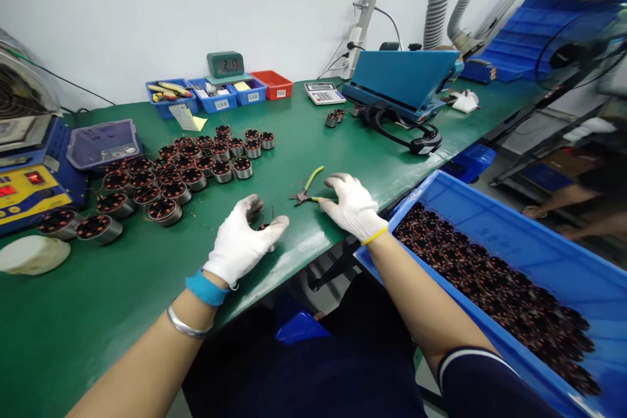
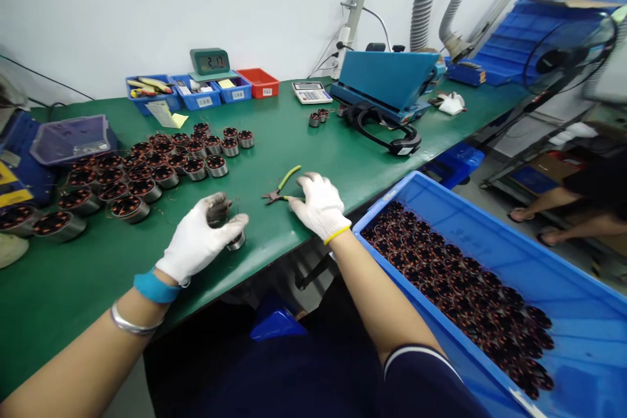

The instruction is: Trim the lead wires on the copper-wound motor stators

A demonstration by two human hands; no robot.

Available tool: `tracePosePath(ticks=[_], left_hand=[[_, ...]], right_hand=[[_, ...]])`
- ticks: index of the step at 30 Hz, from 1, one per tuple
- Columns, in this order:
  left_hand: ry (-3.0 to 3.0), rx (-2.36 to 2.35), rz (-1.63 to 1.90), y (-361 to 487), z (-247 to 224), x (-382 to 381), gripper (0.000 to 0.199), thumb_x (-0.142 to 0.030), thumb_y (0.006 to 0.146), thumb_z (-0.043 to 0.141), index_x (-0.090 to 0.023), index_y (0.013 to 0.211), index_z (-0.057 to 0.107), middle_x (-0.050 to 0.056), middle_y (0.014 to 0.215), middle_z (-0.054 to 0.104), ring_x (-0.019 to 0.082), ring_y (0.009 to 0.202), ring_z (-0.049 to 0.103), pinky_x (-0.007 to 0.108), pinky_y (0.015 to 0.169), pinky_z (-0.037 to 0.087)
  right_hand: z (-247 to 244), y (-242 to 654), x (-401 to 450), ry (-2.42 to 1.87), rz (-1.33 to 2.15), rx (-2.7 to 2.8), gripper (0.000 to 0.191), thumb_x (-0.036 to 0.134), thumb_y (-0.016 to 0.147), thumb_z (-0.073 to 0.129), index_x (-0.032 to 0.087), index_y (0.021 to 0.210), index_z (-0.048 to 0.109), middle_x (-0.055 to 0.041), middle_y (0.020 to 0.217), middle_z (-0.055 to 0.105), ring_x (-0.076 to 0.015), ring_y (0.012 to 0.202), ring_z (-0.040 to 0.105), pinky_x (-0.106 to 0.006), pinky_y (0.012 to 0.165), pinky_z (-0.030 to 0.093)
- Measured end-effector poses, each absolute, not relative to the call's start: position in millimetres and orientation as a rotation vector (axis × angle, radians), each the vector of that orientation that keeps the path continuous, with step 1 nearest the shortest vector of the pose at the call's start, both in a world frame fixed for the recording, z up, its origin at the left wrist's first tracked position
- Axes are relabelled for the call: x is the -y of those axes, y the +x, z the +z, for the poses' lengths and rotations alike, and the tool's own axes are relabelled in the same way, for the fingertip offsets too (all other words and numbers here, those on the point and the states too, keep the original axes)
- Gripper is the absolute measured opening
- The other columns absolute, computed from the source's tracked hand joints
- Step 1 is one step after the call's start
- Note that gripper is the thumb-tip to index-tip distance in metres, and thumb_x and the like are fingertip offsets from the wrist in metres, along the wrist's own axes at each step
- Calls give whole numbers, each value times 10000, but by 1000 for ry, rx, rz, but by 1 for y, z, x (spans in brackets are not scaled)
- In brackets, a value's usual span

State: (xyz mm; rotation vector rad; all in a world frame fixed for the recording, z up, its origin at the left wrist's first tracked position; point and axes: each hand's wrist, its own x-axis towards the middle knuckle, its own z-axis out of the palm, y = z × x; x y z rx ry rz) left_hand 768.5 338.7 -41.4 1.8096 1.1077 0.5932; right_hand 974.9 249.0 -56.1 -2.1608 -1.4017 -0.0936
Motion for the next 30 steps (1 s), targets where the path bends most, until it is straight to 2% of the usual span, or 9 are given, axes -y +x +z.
tracePosePath(ticks=[3, 7, 9, 12, 14, 17, 22, 26, 30], left_hand=[[1556, -908, 706, 772, -54, -340, 781, -361, 719, 661, -109, 1388, 347, 134, 1140, 659, 212, 1040, 631, 356, 933, 500], [1705, -956, 861, 773, -62, -339, 716, -247, 730, 647, -170, 1390, 379, 69, 1019, 703, 178, 917, 673, 364, 959, 495], [1719, -969, 887, 772, -59, -339, 759, -234, 722, 659, -176, 1409, 343, 92, 1102, 678, 175, 933, 672, 352, 948, 504], [1528, -890, 798, 772, -51, -340, 889, -219, 706, 674, -138, 1457, 206, 162, 1206, 621, 193, 1005, 655, 347, 924, 518], [1393, -850, 715, 772, -46, -342, 932, -192, 702, 670, -118, 1469, 145, 184, 1198, 622, 201, 1020, 651, 364, 933, 512], [1321, -857, 678, 773, -44, -344, 898, -156, 719, 642, -114, 1469, 149, 162, 1117, 667, 192, 979, 668, 381, 952, 500], [1347, -874, 760, 774, -45, -340, 814, -110, 735, 609, -115, 1453, 227, 121, 990, 713, 181, 890, 693, 360, 905, 527], [1335, -897, 763, 776, -43, -338, 809, -120, 731, 635, -106, 1443, 251, 109, 961, 721, 171, 847, 697, 334, 862, 545], [1322, -921, 789, 777, -44, -339, 808, -114, 720, 658, -105, 1433, 278, 87, 921, 729, 145, 795, 691, 296, 832, 549]], right_hand=[[-62, 972, -235, -2345, -37, 1573, 320, 309, 853, 522, 179, 1125, 628, -101, 1200, 604, -277, 1067, 527, -393, 926, 430], [-60, 945, -239, -2286, 75, 1757, 347, 332, 886, 487, 192, 1188, 588, -97, 1252, 573, -252, 1078, 523, -364, 922, 427], [-55, 939, -245, -2244, 75, 1780, 518, 422, 822, 588, 178, 1273, 522, -129, 1349, 485, -280, 1180, 463, -394, 977, 394], [-50, 946, -252, -2304, 28, 1705, 1023, 596, 565, 760, 143, 1399, 378, -203, 1481, 277, -381, 1339, 270, -490, 1070, 279], [-48, 958, -254, -2403, 67, 1687, 1199, 673, 454, 768, 135, 1430, 327, -232, 1493, 232, -427, 1364, 204, -540, 1084, 226], [-47, 972, -252, -2476, 177, 1748, 1132, 709, 517, 704, 172, 1437, 322, -210, 1476, 293, -415, 1349, 259, -537, 1043, 301], [-36, 977, -256, -2543, 212, 1858, 991, 687, 585, 657, 235, 1418, 367, -175, 1381, 429, -408, 1198, 456, -492, 857, 468], [-19, 974, -270, -2629, 278, 1928, 986, 717, 512, 686, 263, 1358, 461, -164, 1199, 550, -384, 1022, 582, -452, 763, 490], [-6, 970, -283, -2670, 304, 2008, 886, 686, 503, 709, 218, 1242, 568, -161, 1117, 596, -351, 930, 630, -412, 718, 490]])
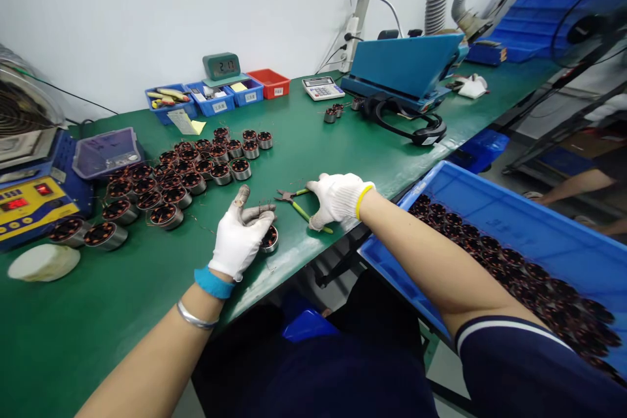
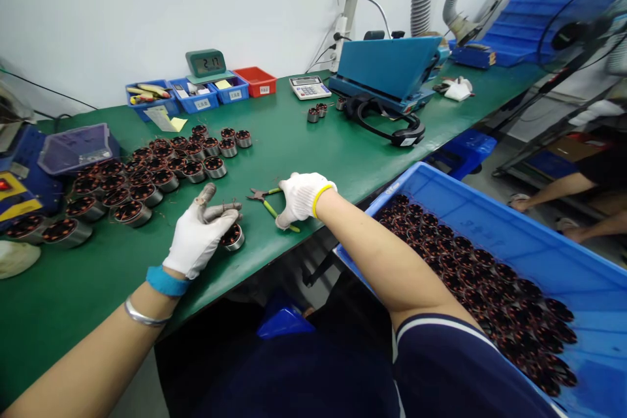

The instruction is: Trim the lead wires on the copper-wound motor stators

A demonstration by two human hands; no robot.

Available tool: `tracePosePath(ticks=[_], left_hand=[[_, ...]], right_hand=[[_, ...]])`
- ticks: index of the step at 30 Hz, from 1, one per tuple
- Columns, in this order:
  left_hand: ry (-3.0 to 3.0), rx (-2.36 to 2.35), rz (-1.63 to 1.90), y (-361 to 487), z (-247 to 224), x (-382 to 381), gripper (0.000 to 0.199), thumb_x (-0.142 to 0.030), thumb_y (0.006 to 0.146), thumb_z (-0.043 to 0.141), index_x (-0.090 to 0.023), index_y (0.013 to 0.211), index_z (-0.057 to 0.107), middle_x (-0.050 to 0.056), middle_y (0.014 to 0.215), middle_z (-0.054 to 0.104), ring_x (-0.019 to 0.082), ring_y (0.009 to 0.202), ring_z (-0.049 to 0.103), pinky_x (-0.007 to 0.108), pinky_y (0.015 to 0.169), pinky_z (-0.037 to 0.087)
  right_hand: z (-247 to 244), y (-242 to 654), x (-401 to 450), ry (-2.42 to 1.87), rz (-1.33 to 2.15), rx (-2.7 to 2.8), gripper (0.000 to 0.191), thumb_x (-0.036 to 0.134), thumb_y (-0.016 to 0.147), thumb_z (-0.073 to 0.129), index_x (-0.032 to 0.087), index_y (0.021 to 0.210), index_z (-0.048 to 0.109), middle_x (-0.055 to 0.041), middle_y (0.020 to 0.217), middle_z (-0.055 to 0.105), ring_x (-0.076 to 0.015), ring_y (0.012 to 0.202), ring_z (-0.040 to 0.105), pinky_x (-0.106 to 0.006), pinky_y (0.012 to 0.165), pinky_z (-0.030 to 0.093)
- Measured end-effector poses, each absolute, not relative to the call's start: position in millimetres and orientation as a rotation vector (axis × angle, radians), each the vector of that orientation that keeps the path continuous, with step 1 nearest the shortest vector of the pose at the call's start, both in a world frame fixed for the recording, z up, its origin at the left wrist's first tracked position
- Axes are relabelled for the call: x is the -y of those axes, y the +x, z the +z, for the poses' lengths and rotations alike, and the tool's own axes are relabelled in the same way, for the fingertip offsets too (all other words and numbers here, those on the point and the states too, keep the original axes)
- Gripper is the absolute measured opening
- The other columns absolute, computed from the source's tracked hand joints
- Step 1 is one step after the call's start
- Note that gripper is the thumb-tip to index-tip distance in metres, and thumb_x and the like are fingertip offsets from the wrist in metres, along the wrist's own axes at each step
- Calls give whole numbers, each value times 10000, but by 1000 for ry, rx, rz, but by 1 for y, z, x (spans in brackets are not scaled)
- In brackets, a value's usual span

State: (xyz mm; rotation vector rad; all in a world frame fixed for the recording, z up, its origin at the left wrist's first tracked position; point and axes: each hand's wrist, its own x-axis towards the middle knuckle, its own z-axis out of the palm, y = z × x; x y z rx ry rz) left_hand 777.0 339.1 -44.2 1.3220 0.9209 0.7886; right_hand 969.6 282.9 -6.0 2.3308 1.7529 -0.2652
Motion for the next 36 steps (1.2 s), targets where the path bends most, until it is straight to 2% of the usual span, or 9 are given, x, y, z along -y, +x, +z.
tracePosePath(ticks=[5, 10, 13, 16, 21, 24, 27, 31, 36], left_hand=[[1319, -921, 808, 780, -46, -339, 801, -103, 718, 651, -106, 1431, 286, 80, 911, 730, 138, 762, 688, 286, 808, 550], [1336, -899, 786, 781, -45, -339, 812, -116, 714, 656, -98, 1433, 279, 81, 916, 730, 127, 755, 679, 266, 777, 550], [1335, -890, 801, 781, -46, -340, 817, -110, 705, 659, -87, 1429, 283, 82, 903, 731, 123, 753, 674, 261, 781, 546], [1331, -879, 804, 782, -47, -340, 817, -129, 703, 662, -91, 1427, 284, 84, 912, 731, 128, 739, 676, 278, 786, 547], [1320, -852, 805, 781, -48, -341, 823, -169, 699, 673, -92, 1423, 290, 90, 910, 732, 141, 731, 679, 302, 783, 548], [1313, -835, 793, 781, -49, -342, 809, -175, 709, 666, -99, 1422, 291, 86, 908, 734, 144, 722, 680, 301, 765, 552], [1294, -829, 777, 781, -49, -343, 774, -160, 722, 657, -106, 1413, 312, 80, 910, 736, 141, 731, 684, 296, 774, 554], [1272, -843, 761, 781, -48, -343, 728, -131, 737, 647, -95, 1396, 339, 77, 917, 735, 127, 739, 682, 280, 802, 550], [1278, -821, 766, 780, -48, -343, 745, -138, 743, 646, -93, 1409, 316, 79, 911, 734, 135, 727, 685, 285, 786, 556]], right_hand=[[-9, 967, -284, 2266, -160, -1820, 548, 557, 642, 649, 165, 1024, 652, -164, 989, 633, -354, 866, 638, -434, 675, 493], [-31, 965, -272, 2396, 28, -1875, 399, 418, 765, 546, 142, 1044, 617, -182, 1043, 602, -332, 912, 614, -434, 731, 490], [-48, 966, -268, 2452, 114, -2037, 410, 311, 798, 507, 112, 1152, 566, -191, 1201, 552, -320, 1089, 534, -461, 918, 419], [-59, 970, -268, 2448, 67, -2252, 561, 214, 791, 479, 103, 1339, 429, -158, 1313, 503, -280, 1208, 449, -459, 1056, 301], [-49, 974, -265, 2588, -152, -2115, 681, 228, 778, 474, 195, 1440, 319, -128, 1266, 527, -291, 1103, 536, -422, 876, 457], [-34, 974, -258, 2556, -315, -2051, 650, 226, 772, 478, 276, 1410, 365, -87, 1300, 520, -286, 1073, 572, -397, 797, 484], [-25, 974, -251, 2494, -370, -2117, 530, 199, 784, 476, 262, 1310, 477, -52, 1245, 574, -243, 1059, 583, -350, 808, 471], [-21, 972, -249, 2472, -255, -2078, 325, 225, 817, 489, 224, 1126, 589, -47, 1104, 648, -229, 955, 605, -326, 740, 455], [-23, 967, -252, 2233, 80, -2100, 289, 231, 831, 511, 203, 1103, 604, -94, 1079, 644, -275, 996, 570, -369, 786, 431]])
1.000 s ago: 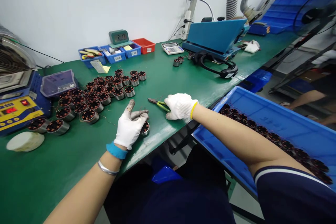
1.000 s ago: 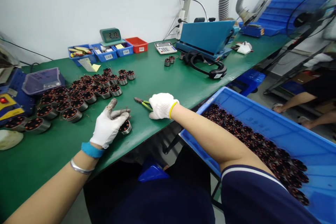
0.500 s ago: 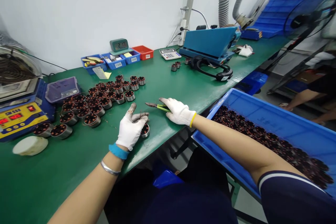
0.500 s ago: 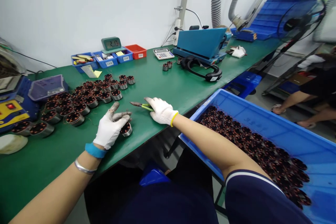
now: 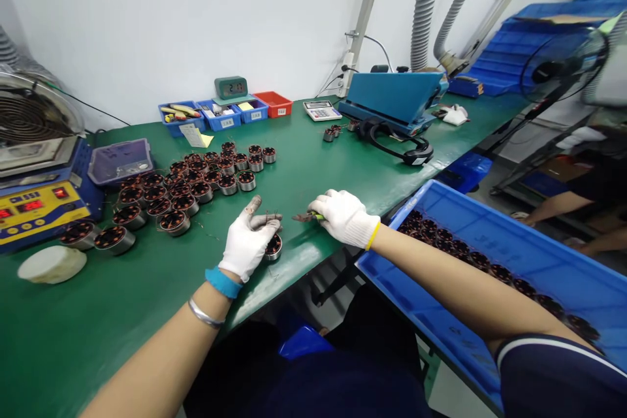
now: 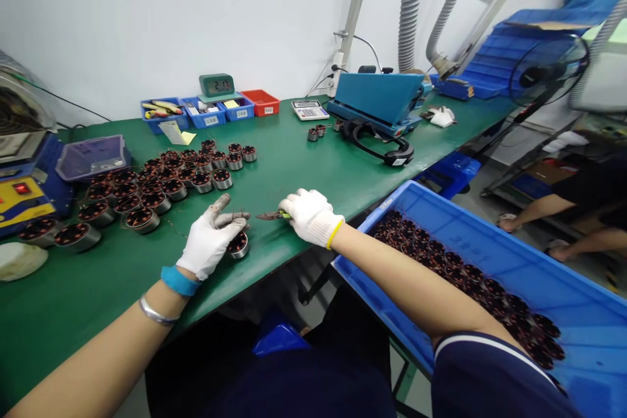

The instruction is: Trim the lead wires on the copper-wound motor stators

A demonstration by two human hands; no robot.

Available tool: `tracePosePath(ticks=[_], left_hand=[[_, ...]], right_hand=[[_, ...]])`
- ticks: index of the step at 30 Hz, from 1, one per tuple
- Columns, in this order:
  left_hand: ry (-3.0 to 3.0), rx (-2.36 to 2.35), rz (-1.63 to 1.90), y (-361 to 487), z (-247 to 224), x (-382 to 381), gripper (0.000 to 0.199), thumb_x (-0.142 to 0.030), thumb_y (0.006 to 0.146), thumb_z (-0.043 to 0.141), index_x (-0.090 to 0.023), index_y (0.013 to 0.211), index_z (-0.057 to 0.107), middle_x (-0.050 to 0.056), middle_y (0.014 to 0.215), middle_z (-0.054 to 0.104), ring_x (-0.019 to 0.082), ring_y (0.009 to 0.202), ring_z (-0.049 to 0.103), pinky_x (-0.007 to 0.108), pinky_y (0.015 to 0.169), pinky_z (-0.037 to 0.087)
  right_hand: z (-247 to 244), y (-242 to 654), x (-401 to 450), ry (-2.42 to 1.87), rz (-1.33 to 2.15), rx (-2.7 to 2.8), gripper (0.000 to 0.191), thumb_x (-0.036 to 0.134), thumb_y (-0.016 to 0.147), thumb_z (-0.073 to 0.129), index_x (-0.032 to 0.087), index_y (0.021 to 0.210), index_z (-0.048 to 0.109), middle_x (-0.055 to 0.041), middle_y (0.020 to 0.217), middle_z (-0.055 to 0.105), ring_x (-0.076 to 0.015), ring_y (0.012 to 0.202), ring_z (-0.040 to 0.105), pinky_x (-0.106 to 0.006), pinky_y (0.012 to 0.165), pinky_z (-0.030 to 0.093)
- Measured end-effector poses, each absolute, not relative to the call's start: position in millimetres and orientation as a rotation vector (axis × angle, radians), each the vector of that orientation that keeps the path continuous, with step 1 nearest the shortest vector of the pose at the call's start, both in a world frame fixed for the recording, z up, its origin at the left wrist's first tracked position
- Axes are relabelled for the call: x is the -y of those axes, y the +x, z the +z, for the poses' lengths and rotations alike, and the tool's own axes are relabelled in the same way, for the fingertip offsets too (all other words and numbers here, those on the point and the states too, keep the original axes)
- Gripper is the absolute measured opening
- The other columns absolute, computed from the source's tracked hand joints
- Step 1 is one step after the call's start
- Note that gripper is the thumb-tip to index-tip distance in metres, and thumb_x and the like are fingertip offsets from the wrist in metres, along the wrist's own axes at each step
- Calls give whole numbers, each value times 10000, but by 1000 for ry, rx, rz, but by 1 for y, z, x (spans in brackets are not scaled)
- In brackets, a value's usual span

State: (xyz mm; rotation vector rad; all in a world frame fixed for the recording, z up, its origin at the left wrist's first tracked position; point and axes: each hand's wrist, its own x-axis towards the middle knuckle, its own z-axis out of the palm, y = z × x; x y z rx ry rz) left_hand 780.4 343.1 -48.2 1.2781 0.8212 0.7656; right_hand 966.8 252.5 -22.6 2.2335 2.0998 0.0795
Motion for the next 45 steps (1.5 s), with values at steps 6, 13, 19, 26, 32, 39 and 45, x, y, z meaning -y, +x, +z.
tracePosePath(ticks=[6, 13, 19, 26, 32, 39, 45], left_hand=[[1276, -866, 752, 781, -44, -342, 702, -123, 752, 636, -97, 1394, 352, 63, 890, 733, 131, 729, 683, 268, 776, 555], [1297, -850, 774, 781, -47, -343, 707, -116, 756, 649, -91, 1398, 354, 57, 888, 732, 123, 751, 674, 241, 770, 545], [1302, -839, 774, 781, -49, -343, 666, -110, 766, 643, -83, 1378, 379, 44, 874, 732, 108, 740, 661, 222, 760, 539], [1304, -851, 759, 780, -47, -343, 656, -96, 770, 634, -84, 1376, 384, 45, 902, 733, 101, 742, 658, 219, 770, 539], [1356, -853, 786, 779, -48, -345, 703, -118, 761, 636, -92, 1405, 353, 17, 856, 726, 100, 748, 656, 213, 772, 534], [1346, -863, 797, 780, -49, -345, 707, -112, 737, 639, -87, 1391, 373, 2, 829, 716, 89, 736, 648, 191, 742, 526], [1326, -847, 799, 781, -51, -345, 679, -133, 729, 642, -87, 1364, 407, -6, 799, 710, 99, 725, 651, 199, 728, 528]], right_hand=[[-21, 952, -254, 2301, -25, -1887, 336, 261, 894, 375, 235, 1188, 536, -113, 1115, 599, -268, 820, 648, -375, 640, 477], [-10, 941, -262, 2265, 4, -1897, 321, 264, 890, 355, 191, 1148, 533, -125, 1074, 588, -307, 826, 659, -430, 620, 514], [-5, 935, -270, 2244, 12, -1906, 295, 291, 898, 360, 195, 1113, 538, -122, 1067, 593, -297, 839, 658, -431, 637, 520], [10, 924, -276, 2174, -8, -1868, 304, 324, 912, 378, 172, 1104, 558, -133, 1073, 610, -309, 889, 652, -431, 661, 527], [17, 923, -279, 2121, 7, -1877, 324, 330, 917, 383, 154, 1115, 568, -146, 1060, 621, -325, 909, 647, -439, 668, 527], [21, 925, -285, 2078, 5, -1893, 355, 399, 917, 404, 159, 1100, 590, -149, 1014, 654, -322, 906, 657, -437, 685, 529], [26, 925, -294, 2071, -97, -1838, 359, 440, 907, 422, 192, 1065, 627, -133, 976, 677, -333, 917, 659, -456, 688, 528]])
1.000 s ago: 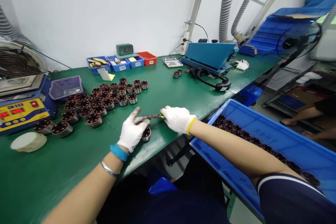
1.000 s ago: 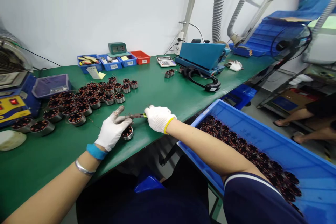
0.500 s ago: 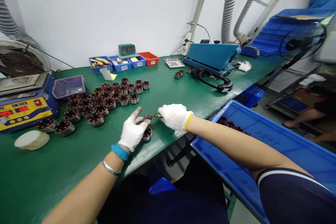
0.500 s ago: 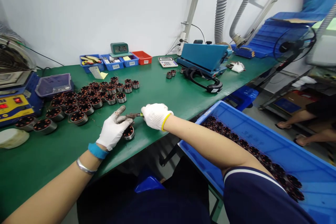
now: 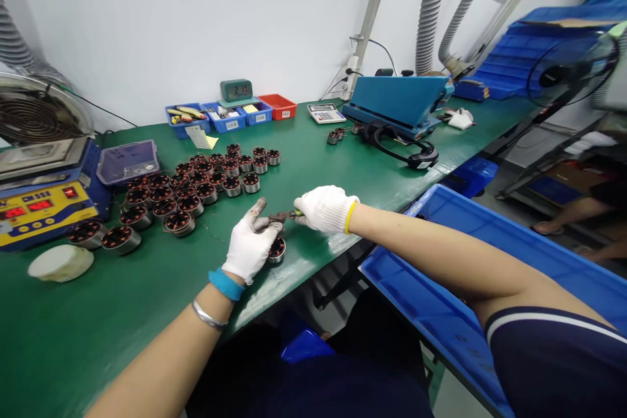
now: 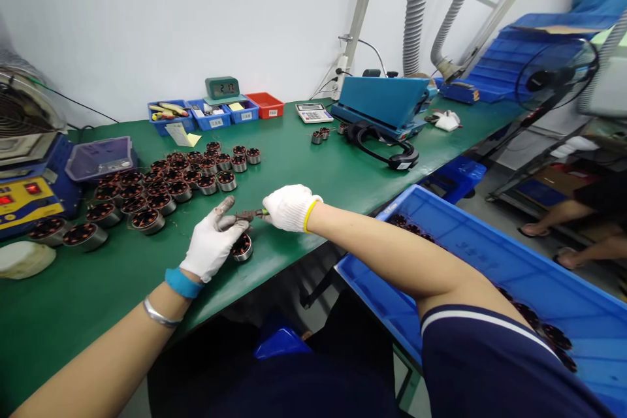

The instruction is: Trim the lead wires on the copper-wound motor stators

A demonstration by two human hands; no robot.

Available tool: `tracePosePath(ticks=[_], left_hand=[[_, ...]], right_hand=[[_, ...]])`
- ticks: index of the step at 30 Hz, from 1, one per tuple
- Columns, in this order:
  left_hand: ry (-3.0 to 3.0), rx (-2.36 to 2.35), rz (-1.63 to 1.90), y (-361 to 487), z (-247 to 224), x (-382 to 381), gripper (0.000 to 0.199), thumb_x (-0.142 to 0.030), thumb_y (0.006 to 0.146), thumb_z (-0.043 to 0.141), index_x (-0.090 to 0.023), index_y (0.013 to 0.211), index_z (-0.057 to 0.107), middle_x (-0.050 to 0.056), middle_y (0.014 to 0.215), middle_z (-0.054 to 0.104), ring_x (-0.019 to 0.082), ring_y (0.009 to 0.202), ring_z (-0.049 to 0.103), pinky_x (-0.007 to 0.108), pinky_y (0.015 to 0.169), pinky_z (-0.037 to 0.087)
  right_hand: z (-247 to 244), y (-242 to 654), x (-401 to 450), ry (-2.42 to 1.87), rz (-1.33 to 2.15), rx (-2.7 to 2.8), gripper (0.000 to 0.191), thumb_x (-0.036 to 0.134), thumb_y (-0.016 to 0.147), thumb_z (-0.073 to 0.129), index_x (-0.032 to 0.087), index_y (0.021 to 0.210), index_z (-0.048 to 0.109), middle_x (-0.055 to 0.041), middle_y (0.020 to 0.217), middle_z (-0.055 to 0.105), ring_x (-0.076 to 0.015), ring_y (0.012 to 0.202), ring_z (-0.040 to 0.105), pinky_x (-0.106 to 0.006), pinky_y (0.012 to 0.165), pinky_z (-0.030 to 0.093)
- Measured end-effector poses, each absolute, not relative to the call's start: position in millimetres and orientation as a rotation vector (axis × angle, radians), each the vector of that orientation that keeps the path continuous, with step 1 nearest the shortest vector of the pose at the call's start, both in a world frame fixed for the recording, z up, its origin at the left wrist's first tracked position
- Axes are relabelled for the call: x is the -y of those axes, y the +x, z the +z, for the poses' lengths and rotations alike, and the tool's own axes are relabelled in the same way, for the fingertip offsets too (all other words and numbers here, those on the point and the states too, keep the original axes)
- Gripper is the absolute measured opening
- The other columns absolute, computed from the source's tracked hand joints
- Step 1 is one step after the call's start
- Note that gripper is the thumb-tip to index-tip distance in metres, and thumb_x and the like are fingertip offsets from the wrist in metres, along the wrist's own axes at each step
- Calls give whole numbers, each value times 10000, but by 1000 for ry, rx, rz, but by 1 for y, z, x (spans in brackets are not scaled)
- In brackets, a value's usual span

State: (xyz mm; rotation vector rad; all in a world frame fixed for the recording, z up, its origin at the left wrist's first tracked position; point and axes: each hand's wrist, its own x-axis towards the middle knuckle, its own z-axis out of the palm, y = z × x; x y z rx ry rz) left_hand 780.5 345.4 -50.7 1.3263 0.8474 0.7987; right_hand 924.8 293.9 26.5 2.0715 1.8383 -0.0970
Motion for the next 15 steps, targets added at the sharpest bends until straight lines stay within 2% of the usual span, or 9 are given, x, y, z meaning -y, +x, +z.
tracePosePath(ticks=[6, 10, 15], left_hand=[[1333, -835, 799, 780, -51, -346, 702, -140, 735, 643, -68, 1380, 378, -9, 759, 707, 106, 714, 656, 205, 725, 532], [1299, -834, 787, 779, -50, -346, 752, -158, 733, 647, -88, 1412, 331, 21, 825, 721, 123, 730, 671, 236, 757, 541], [1304, -838, 746, 780, -50, -347, 789, -146, 721, 615, -71, 1428, 273, 90, 954, 702, 130, 787, 668, 258, 805, 533]], right_hand=[[19, 928, -295, 2070, -65, -1878, 354, 423, 909, 408, 188, 1091, 600, -141, 1023, 665, -321, 929, 658, -442, 691, 530], [10, 935, -288, 2067, -95, -1941, 355, 400, 919, 370, 173, 1114, 562, -142, 1094, 636, -297, 944, 652, -424, 706, 527], [-1, 945, -276, 2120, -79, -1907, 351, 389, 925, 348, 166, 1093, 561, -139, 1085, 629, -288, 936, 651, -405, 700, 514]])
